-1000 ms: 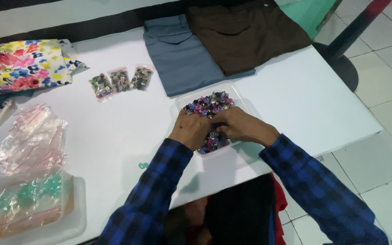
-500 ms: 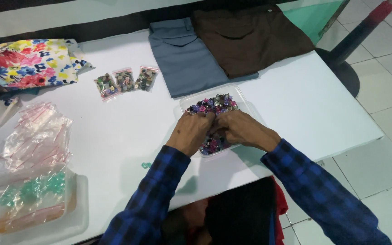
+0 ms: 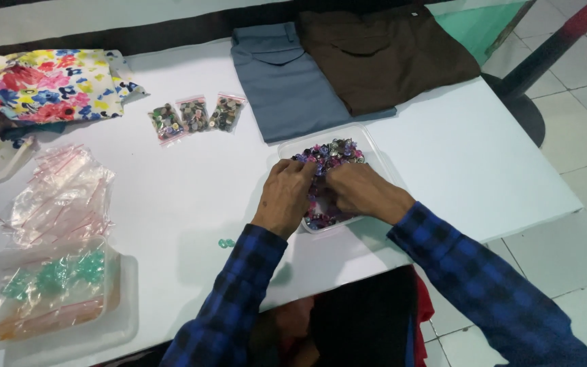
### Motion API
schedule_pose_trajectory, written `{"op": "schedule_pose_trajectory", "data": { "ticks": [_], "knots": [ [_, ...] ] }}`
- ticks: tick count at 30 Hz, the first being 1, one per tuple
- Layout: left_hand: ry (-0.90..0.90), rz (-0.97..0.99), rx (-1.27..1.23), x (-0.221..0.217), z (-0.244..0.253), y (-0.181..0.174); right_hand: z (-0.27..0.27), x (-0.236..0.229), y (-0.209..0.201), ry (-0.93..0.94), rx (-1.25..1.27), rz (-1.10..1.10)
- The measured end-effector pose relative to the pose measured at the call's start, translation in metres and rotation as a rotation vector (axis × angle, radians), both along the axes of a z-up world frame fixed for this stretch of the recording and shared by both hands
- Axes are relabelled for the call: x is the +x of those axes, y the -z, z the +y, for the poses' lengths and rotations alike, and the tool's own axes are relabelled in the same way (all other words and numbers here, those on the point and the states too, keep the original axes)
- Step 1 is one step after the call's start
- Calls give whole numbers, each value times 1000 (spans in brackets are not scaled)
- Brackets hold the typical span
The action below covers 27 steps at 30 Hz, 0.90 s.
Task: Sorting small plastic buttons from a container into small resealable plastic bags on a work table.
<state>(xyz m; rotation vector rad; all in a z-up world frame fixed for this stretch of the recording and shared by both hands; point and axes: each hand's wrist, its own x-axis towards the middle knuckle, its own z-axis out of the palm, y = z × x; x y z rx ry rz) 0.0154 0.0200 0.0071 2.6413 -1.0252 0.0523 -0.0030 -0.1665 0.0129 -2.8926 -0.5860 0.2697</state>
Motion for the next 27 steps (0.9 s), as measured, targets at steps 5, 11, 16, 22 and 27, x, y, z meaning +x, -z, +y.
{"op": "schedule_pose_trajectory", "data": {
  "ticks": [5,11,16,22,27],
  "knots": [
    [-49,123,-224,-6,6,-7,3,-29,-57,178,494,36],
    [-70,212,-556,-4,9,-1,2,-32,-55,202,828,-40],
    [-37,165,-811,-9,10,7,6,-33,-49,181,981,-68],
    [-18,-93,-752,-15,17,9,23,-44,-62,171,989,-72],
    [1,-253,-957,-46,50,-31,59,-62,-87,71,1012,-304]
  ]
}}
